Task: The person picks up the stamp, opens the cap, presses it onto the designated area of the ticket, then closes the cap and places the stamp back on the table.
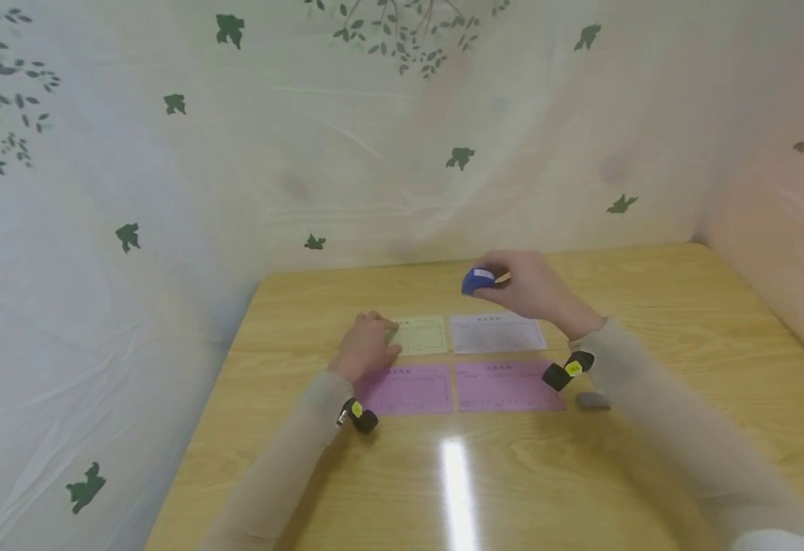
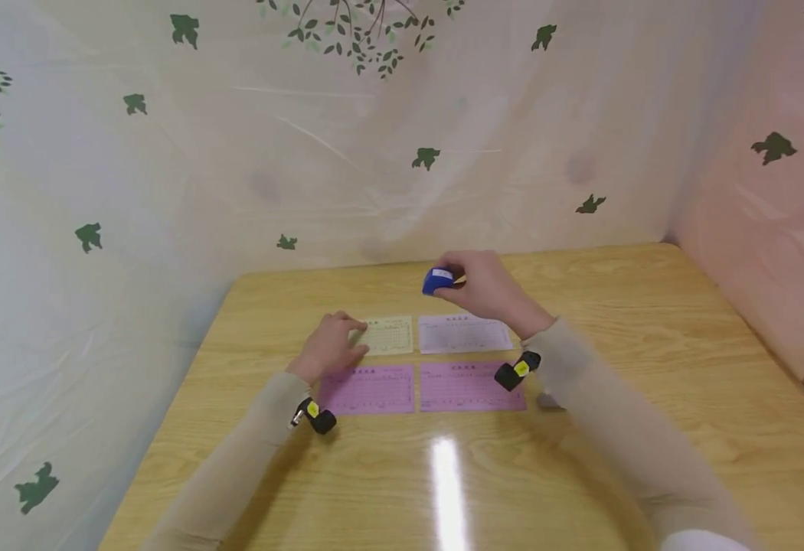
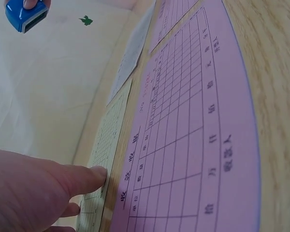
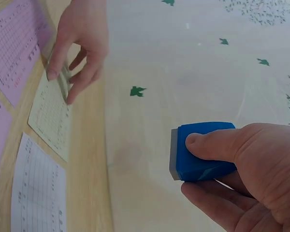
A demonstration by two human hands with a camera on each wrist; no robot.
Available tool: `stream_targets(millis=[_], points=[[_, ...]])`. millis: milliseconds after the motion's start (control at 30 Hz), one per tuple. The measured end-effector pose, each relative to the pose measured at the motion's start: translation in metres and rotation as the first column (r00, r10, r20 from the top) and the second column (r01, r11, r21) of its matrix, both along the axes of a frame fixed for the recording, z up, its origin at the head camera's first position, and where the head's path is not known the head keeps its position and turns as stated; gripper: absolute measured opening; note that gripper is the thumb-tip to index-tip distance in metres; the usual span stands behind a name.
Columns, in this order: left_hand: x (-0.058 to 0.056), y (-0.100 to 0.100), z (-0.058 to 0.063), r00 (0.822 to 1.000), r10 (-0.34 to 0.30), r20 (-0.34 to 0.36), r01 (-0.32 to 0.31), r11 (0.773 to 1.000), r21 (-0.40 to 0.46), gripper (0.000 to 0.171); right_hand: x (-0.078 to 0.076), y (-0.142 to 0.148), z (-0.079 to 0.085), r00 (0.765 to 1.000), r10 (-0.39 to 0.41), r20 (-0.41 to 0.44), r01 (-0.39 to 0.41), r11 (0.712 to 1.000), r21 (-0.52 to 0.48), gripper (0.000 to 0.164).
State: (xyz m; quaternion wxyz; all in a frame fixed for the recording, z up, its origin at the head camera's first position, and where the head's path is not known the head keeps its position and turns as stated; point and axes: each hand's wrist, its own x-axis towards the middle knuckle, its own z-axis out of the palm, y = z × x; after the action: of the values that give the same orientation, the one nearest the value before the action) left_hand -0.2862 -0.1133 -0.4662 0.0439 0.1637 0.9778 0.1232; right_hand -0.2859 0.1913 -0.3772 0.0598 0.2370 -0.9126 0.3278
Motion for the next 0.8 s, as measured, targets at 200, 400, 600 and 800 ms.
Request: stream_targets(millis=[200,400,600,800], points=[[0.002,0.004,0.000,1.000,0.006,-0.014,-0.005,1.000,0.011,0.051,0.001,0.022,0.000,0.999,-0.054,0.006,0.054,0.998,0.022,0.021],[0.004,0.025,0.007,1.000,-0.025,-0.010,0.026,0.994,0.108,0.051,0.004,0.039,0.003,0.994,-0.107,0.007,0.107,0.993,0.055,0.022],[0.002,0.061,0.010,0.993,-0.119,-0.026,0.121,0.988,0.095,0.048,0.009,0.045,0.011,0.992,-0.122,0.011,0.122,0.991,0.060,0.024],[-0.001,0.093,0.009,0.982,-0.189,-0.025,0.190,0.981,0.043,0.044,0.011,0.049,0.012,0.992,-0.123,0.029,0.121,0.991,0.052,0.024]])
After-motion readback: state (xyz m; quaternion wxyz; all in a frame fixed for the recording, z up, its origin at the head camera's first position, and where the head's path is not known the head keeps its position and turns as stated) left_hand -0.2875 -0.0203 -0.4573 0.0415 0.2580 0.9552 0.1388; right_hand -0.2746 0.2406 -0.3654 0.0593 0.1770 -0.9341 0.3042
